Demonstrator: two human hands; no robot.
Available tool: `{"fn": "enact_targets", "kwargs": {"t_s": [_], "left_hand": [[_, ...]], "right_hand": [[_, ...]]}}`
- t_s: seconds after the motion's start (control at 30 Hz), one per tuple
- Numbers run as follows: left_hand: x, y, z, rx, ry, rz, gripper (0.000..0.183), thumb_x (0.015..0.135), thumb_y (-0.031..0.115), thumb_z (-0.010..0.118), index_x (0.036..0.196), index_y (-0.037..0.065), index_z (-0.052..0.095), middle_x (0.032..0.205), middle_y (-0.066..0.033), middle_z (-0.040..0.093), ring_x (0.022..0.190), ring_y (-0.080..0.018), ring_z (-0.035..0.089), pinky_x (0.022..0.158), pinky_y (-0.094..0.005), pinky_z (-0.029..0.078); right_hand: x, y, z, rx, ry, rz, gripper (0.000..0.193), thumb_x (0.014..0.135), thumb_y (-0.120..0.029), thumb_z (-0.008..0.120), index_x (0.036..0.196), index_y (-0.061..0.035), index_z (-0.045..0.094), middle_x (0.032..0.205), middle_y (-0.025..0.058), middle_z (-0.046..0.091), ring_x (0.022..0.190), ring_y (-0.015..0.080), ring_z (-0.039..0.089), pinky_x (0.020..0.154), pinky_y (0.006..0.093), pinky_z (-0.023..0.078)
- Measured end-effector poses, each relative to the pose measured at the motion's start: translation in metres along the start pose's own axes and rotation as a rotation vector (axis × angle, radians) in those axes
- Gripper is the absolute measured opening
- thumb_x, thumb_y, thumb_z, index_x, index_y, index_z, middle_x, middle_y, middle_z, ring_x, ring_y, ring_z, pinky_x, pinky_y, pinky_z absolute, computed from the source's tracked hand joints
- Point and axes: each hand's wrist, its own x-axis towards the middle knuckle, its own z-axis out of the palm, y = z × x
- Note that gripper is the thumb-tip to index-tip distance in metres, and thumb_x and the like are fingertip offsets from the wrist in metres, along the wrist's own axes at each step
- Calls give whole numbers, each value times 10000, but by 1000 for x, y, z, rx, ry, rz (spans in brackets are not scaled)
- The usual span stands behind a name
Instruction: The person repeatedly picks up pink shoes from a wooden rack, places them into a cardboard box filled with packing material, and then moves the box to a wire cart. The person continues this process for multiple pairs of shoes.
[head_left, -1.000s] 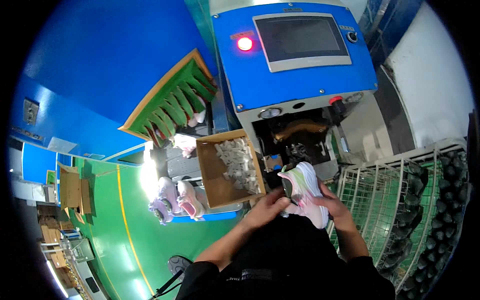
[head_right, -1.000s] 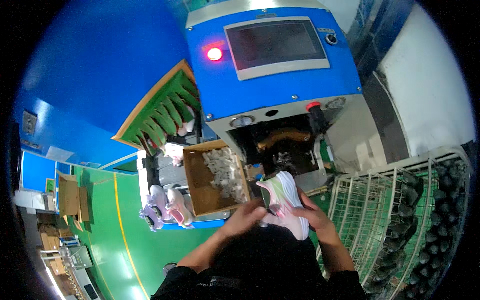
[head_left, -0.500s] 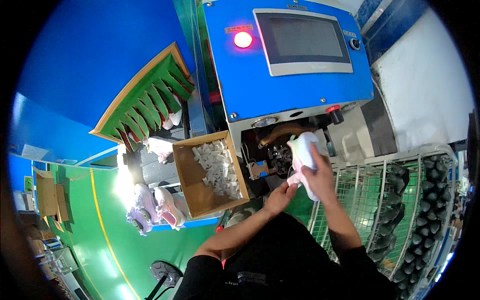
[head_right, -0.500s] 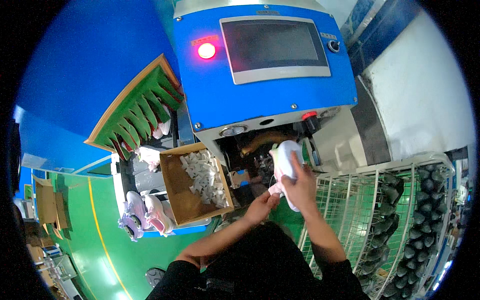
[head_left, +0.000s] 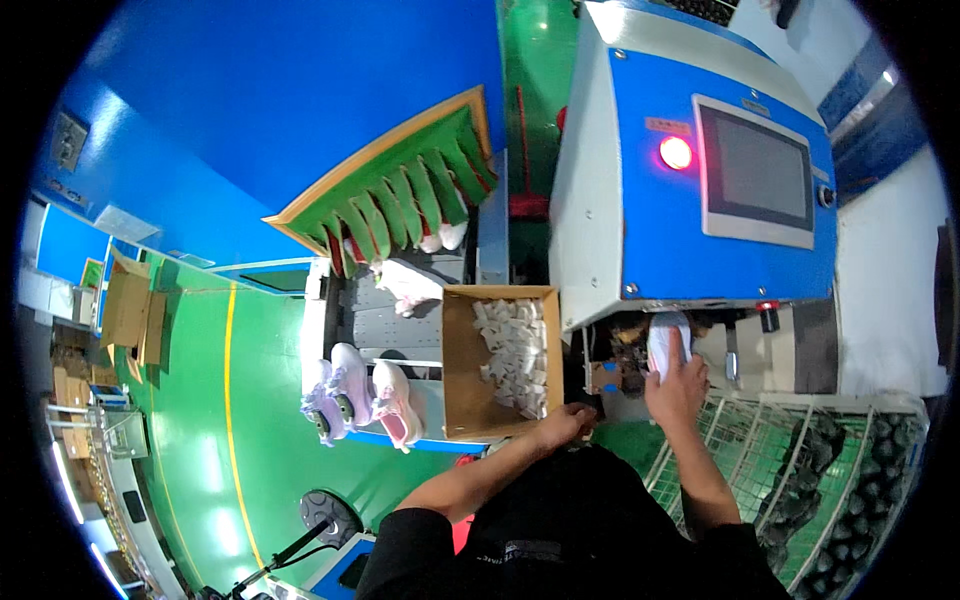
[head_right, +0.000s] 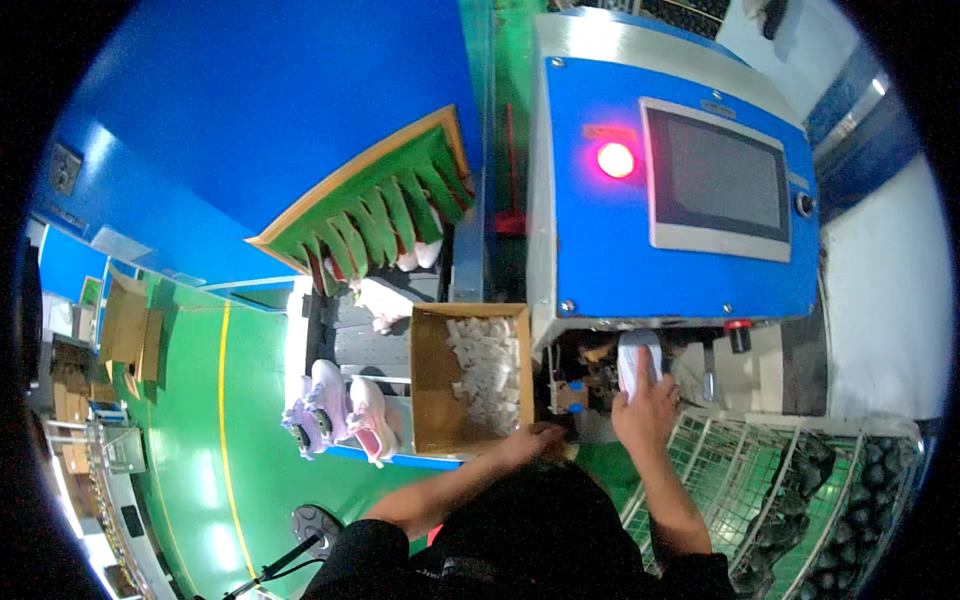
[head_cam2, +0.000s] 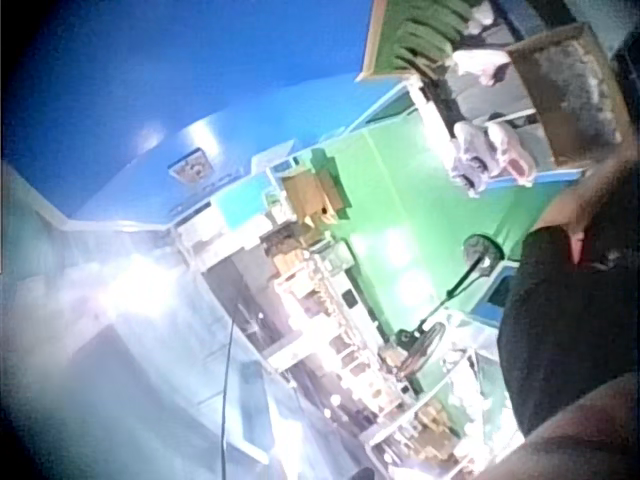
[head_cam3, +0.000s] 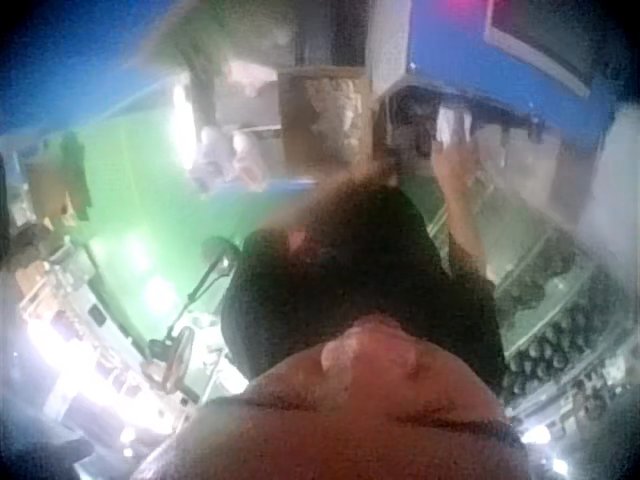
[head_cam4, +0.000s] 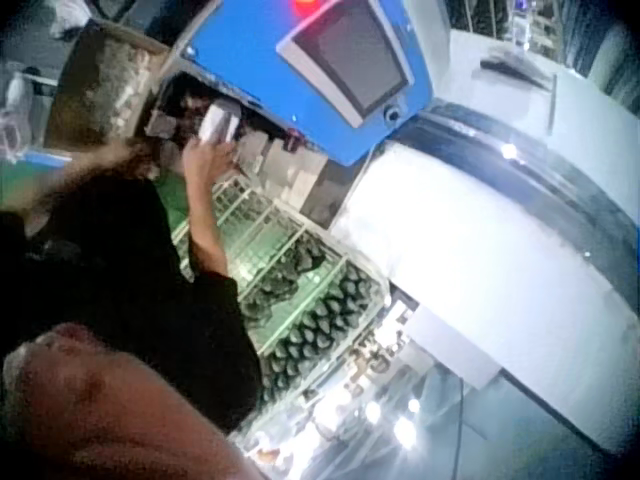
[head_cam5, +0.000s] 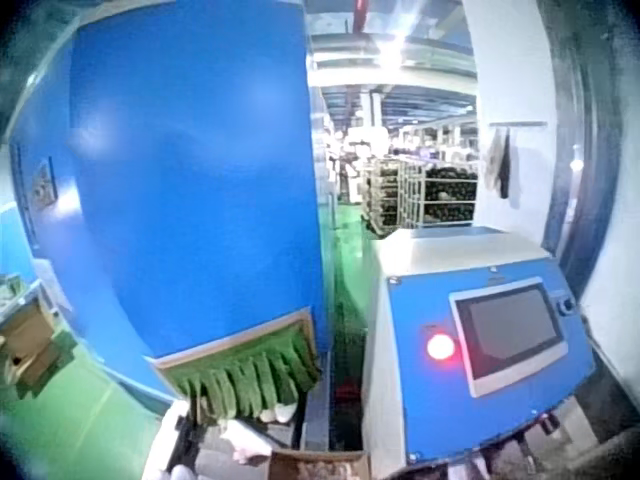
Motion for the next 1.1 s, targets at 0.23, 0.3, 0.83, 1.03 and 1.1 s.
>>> {"fn": "enact_targets", "kwargs": {"t_s": [0.23,0.3,0.83,1.03,1.1], "left_hand": [[-32,5,-28,125,101,-28,439,1022,364,557,1163,-39,660,968,-79,695,854,-155,631,779,-309,515],[-30,17,-20,197,63,-12,450,1021,378,552,1161,-36,664,969,-77,691,860,-158,632,784,-310,516],[-1,-41,37,-298,-721,-315,632,992,579,508,1372,76,557,1297,-85,638,1117,-225,627,999,-386,491],[-30,-39,6,-15,-383,-314,529,950,452,628,1314,70,598,1147,-75,675,1033,-190,636,891,-348,517],[-67,16,13,-17,-262,-322,441,932,391,661,1244,79,638,1041,-13,697,835,-143,613,705,-293,479]], "right_hand": [[-4,7,16,82,170,-75,892,847,-219,683,1609,-222,219,1230,256,448,1100,457,486,888,566,428],[-6,1,6,98,122,-34,851,882,-224,659,1605,-150,217,1334,312,415,1177,490,459,968,581,398],[-169,52,-7,1242,-319,117,799,898,-262,727,1560,-141,295,1306,220,576,1166,364,599,944,473,517],[-61,21,45,2352,-353,527,473,931,-152,692,1362,-53,525,1230,121,655,1028,268,682,884,404,566],[-61,-9,65,2245,-32,540,607,897,-144,727,1448,-72,483,1289,107,627,1067,222,651,915,366,538]]}}
